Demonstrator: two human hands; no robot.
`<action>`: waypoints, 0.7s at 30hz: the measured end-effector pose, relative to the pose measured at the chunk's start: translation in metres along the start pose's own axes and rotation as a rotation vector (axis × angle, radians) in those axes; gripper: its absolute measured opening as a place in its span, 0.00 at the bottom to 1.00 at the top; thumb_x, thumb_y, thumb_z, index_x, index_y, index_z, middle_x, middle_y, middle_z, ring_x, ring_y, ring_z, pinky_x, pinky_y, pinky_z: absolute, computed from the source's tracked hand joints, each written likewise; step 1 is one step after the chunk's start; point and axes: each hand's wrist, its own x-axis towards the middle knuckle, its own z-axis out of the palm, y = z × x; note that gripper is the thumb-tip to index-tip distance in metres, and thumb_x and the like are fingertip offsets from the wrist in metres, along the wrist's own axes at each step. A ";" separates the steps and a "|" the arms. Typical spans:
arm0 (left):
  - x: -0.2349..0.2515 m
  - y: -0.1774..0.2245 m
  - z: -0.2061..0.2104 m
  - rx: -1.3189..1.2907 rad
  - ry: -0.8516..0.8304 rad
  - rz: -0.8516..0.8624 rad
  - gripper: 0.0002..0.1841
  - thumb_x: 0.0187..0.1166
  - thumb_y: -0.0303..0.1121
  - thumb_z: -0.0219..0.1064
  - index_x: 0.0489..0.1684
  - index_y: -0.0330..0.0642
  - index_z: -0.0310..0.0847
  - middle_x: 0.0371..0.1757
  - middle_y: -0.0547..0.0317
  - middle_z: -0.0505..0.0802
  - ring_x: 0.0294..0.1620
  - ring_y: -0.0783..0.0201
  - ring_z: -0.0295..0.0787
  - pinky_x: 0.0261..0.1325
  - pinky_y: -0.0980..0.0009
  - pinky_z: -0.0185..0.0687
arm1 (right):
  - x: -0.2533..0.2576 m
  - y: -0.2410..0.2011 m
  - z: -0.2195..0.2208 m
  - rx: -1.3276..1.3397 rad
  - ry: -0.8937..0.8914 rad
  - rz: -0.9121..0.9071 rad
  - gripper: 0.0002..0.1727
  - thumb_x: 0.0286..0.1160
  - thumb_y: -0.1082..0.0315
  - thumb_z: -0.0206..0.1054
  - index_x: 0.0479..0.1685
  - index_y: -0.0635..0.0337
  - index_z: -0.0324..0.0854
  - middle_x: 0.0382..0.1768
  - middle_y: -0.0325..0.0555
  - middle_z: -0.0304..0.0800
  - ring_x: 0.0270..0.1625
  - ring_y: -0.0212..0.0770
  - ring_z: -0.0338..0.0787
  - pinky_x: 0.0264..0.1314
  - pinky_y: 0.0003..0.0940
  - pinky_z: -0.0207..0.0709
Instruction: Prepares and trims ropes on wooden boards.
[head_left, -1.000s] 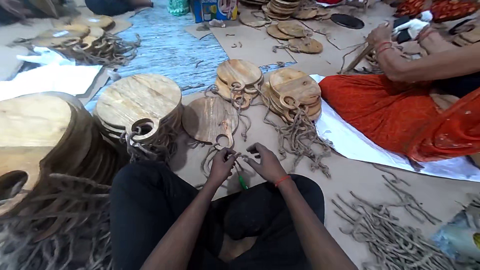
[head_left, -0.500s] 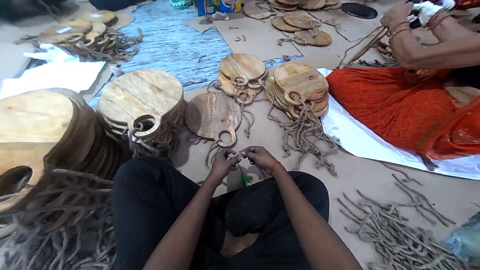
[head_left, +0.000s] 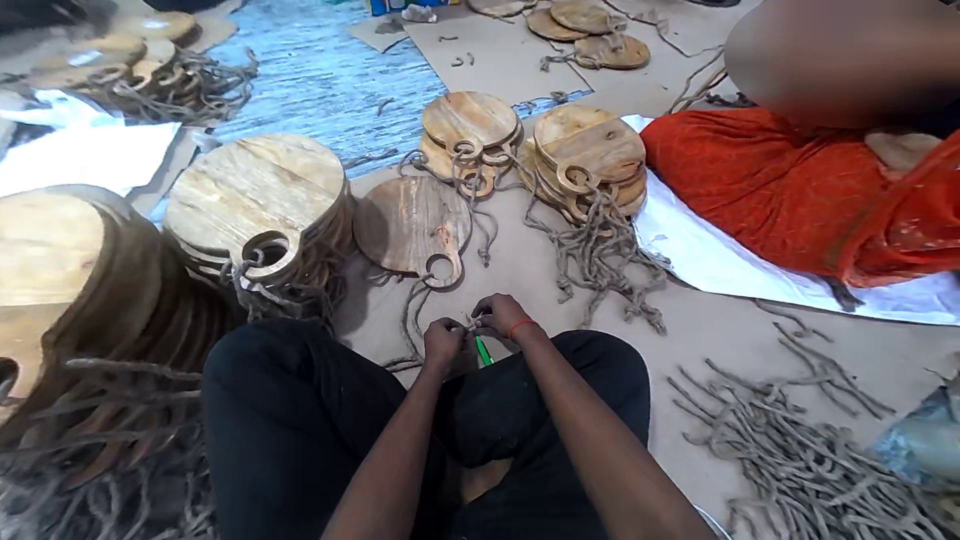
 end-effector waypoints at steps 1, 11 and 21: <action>0.000 0.001 0.001 0.011 0.011 0.003 0.12 0.85 0.32 0.66 0.55 0.33 0.87 0.49 0.42 0.93 0.49 0.52 0.93 0.60 0.53 0.86 | 0.000 0.000 0.000 -0.015 -0.001 -0.007 0.13 0.77 0.67 0.73 0.58 0.57 0.91 0.53 0.53 0.94 0.59 0.53 0.91 0.69 0.58 0.78; 0.001 0.005 0.000 0.105 0.070 0.062 0.11 0.84 0.34 0.68 0.50 0.36 0.89 0.42 0.45 0.93 0.44 0.51 0.92 0.56 0.49 0.85 | 0.001 -0.004 0.001 -0.115 0.015 -0.012 0.10 0.79 0.68 0.71 0.54 0.55 0.93 0.53 0.52 0.95 0.60 0.53 0.91 0.69 0.56 0.79; 0.000 0.008 0.001 0.143 0.074 0.036 0.10 0.85 0.35 0.67 0.47 0.37 0.89 0.37 0.47 0.92 0.38 0.53 0.89 0.49 0.51 0.84 | 0.003 -0.005 0.006 -0.060 0.005 0.115 0.10 0.79 0.66 0.71 0.52 0.56 0.93 0.53 0.53 0.94 0.60 0.55 0.91 0.66 0.58 0.80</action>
